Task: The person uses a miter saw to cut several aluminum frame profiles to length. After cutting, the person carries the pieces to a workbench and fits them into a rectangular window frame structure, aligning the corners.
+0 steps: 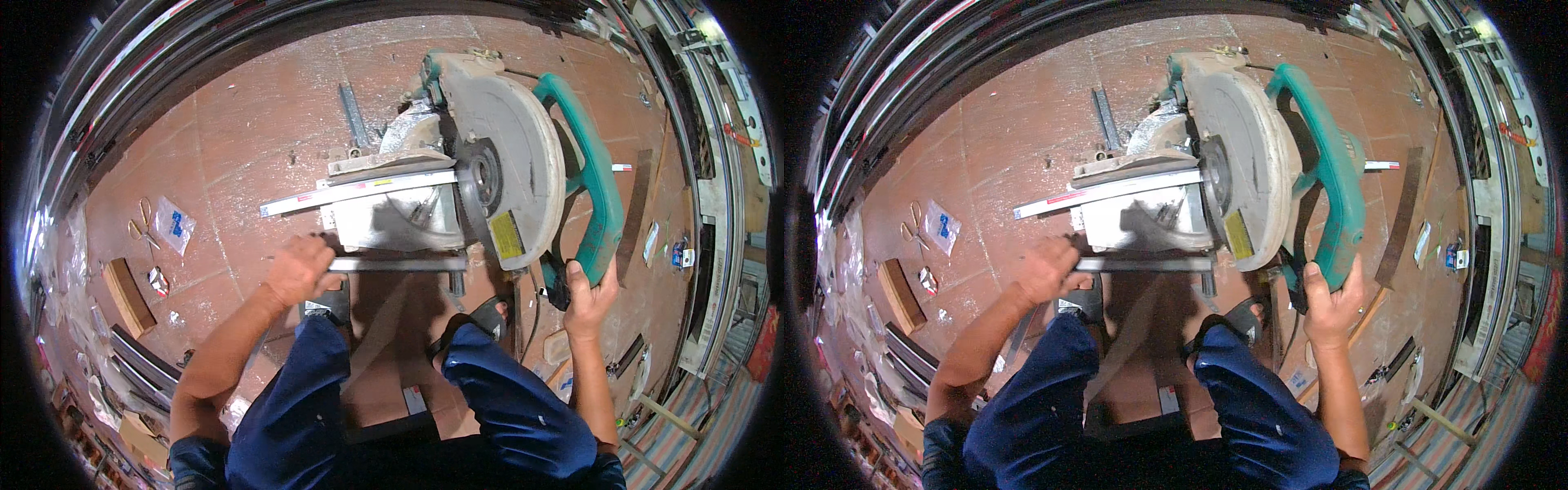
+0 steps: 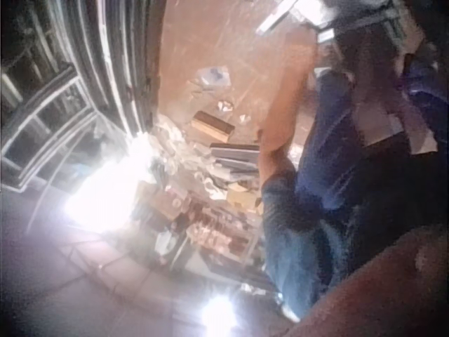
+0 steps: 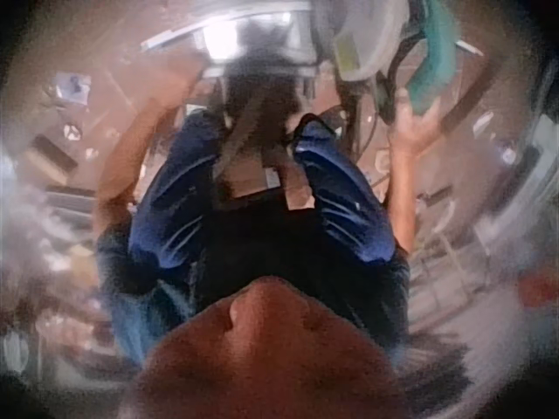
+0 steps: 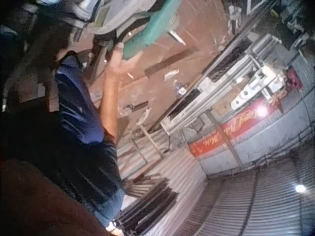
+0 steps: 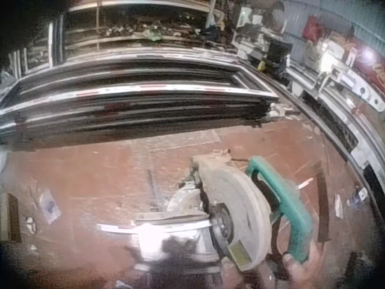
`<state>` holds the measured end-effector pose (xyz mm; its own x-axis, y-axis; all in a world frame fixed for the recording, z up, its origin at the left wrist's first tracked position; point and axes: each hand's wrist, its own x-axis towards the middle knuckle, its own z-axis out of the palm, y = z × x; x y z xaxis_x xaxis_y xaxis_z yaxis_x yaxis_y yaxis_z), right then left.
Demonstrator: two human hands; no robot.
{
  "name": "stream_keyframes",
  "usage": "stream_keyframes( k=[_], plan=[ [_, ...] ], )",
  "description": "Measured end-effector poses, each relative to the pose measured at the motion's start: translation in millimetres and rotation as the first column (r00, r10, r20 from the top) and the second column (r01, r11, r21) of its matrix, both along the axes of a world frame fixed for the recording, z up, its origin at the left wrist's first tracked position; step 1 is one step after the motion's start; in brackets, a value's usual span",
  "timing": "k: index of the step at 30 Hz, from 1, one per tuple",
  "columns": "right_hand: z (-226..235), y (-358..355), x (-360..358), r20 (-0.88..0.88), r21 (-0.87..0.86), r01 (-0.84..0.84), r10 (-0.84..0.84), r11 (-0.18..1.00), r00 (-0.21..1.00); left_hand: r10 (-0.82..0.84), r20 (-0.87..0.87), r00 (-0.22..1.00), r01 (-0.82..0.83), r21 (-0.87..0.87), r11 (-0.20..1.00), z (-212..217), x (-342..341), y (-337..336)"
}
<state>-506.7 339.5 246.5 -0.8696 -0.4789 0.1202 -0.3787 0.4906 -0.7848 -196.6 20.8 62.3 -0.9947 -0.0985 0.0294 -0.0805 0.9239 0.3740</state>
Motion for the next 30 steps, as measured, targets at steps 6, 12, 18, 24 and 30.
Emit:
stream_keyframes(
  k=[6,12,18,24,30],
  plan=[
    [-3.0,4.9,-3.9,-0.058,0.048,-0.023,0.026,0.999,0.998,-0.047,-0.072,0.996,0.054,0.092,0.994,2.8,-33.9,29.7],
    [-4.2,3.3,-6.5,-0.052,0.037,-0.051,0.052,0.998,0.997,-0.077,-0.255,0.964,-0.095,-0.6,0.794,-66.1,-126.1,21.8],
    [-3.0,0.6,-1.9,-0.097,0.008,-0.021,0.022,1.0,0.995,0.027,-0.095,0.995,-0.071,-0.504,0.861,-19.5,-148.6,13.8],
    [-1.6,4.8,-3.8,-0.051,0.035,-0.062,0.064,0.997,0.997,0.028,-0.202,0.979,-0.115,-0.437,0.892,-18.5,-152.1,15.2],
    [-1.7,4.2,-4.1,-0.063,0.039,-0.066,0.068,0.997,0.996,0.043,-0.253,0.967,-0.139,-0.377,0.916,-23.8,-155.5,15.6]
  ],
)
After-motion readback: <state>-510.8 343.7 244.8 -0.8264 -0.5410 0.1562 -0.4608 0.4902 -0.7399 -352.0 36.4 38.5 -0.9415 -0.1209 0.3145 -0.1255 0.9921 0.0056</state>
